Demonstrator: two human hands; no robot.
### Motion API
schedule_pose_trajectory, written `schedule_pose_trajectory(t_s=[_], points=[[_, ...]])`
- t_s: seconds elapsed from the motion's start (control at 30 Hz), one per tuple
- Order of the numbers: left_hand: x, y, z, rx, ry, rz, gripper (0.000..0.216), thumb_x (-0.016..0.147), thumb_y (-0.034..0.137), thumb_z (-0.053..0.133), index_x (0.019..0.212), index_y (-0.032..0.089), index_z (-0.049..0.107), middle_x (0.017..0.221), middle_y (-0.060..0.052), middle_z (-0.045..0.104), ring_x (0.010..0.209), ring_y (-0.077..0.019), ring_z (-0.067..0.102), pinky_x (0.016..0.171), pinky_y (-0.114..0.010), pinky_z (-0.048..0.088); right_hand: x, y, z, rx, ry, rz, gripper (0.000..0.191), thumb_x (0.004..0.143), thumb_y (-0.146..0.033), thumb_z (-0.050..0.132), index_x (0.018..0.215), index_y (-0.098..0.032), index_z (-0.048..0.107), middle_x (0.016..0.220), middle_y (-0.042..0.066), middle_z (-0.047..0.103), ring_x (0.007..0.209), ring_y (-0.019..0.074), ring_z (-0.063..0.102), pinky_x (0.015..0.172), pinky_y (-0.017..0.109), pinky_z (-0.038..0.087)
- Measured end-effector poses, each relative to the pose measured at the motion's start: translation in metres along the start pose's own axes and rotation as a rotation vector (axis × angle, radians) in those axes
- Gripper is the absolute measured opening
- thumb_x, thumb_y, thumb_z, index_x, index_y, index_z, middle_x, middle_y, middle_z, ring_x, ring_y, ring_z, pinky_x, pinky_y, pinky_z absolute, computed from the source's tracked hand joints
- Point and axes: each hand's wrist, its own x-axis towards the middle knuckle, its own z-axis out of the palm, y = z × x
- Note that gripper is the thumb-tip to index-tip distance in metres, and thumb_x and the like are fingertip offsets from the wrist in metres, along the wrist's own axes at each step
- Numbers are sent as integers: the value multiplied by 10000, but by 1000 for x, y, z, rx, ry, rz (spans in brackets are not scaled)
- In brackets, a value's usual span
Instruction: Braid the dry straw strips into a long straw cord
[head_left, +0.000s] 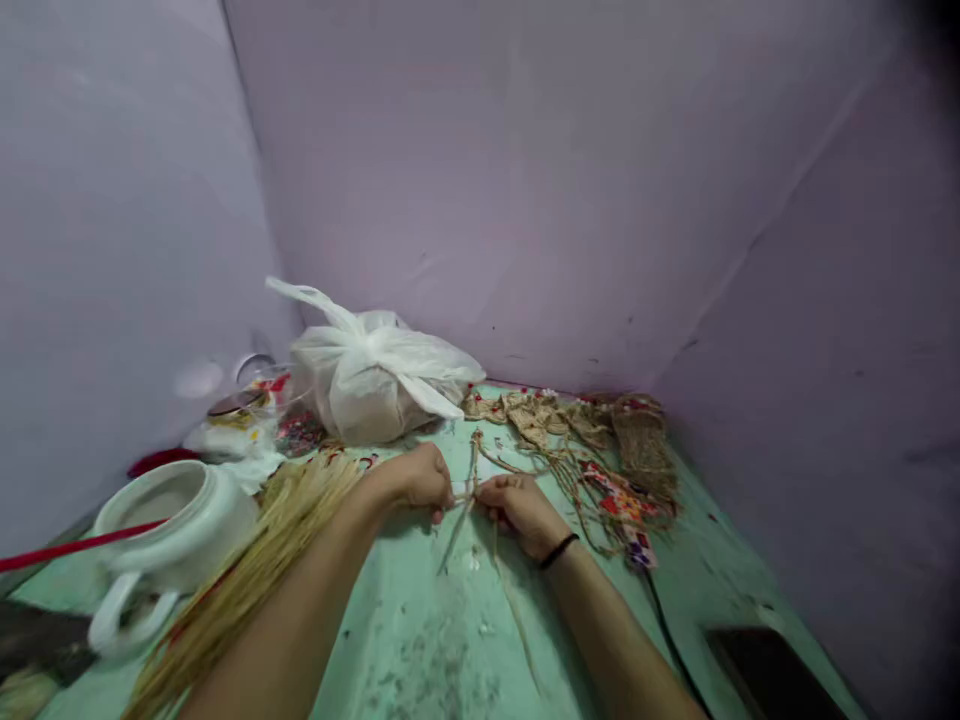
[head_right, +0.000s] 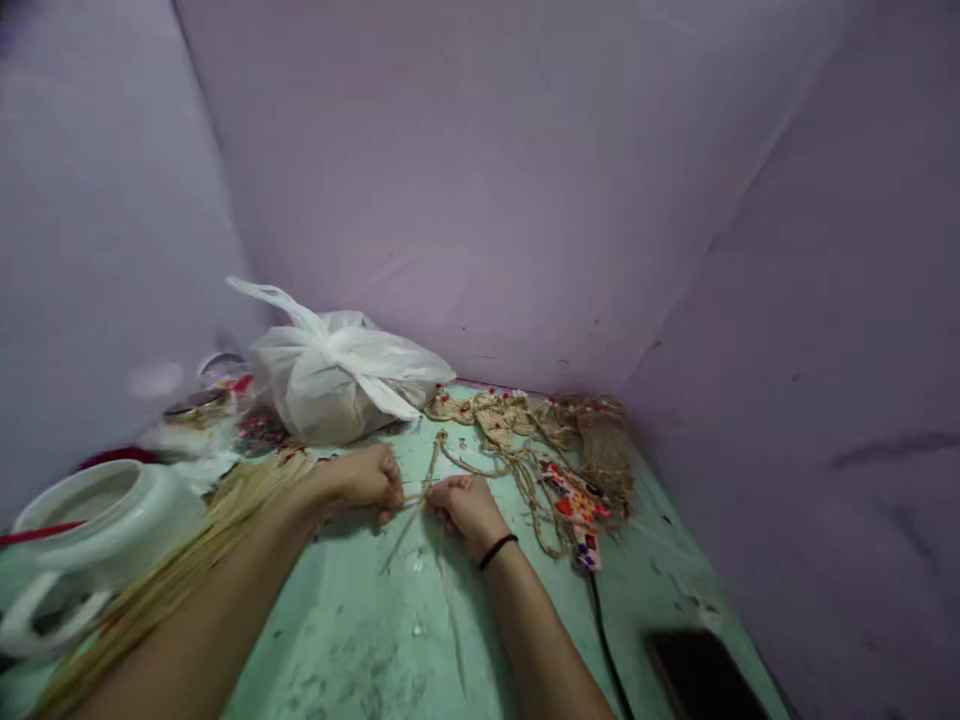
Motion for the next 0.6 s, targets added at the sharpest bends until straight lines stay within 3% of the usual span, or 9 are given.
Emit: schedule_pose_trajectory(t_s=[0.13,0.27,0.33,0.5,0.6], points=[[-14,-14,-29,83,94,0,173,546,245,517,598,124,629,503,-4,562,408,-81,396,401,-192,299,0,1,-2,-17,15,-10,101,562,-166,519,471,-134,488,338,-63,377,294,26,257,326,183,159],[-32,-32,-56,296,443,-159,186,545,190,495,637,133,646,595,-33,607,543,-132,516,475,-201,343,1,3,-3,-43,19,-2,115,576,-196,540,489,-130,504,356,-56,392,310,26,270,330,178,163],[-38,-41,-64,361,525,-250,202,532,185,506,666,144,652,660,-48,629,612,-157,551,500,-207,355,2,3,-3,-39,3,0,104,576,-195,543,503,-127,515,369,-53,401,316,27,278,329,177,168],[-25,-54,-55,382,491,-327,233,531,218,532,720,163,655,791,-85,653,711,-206,585,555,-239,392,2,2,-2,-33,-8,-2,121,581,-194,544,489,-131,499,360,-55,385,315,27,274,331,177,172],[-9,-57,-43,386,575,-394,263,546,209,526,770,147,651,869,-137,644,790,-244,588,592,-269,404,3,3,-3,-37,-10,-9,124,581,-190,541,483,-130,493,367,-52,391,319,27,283,331,174,176]])
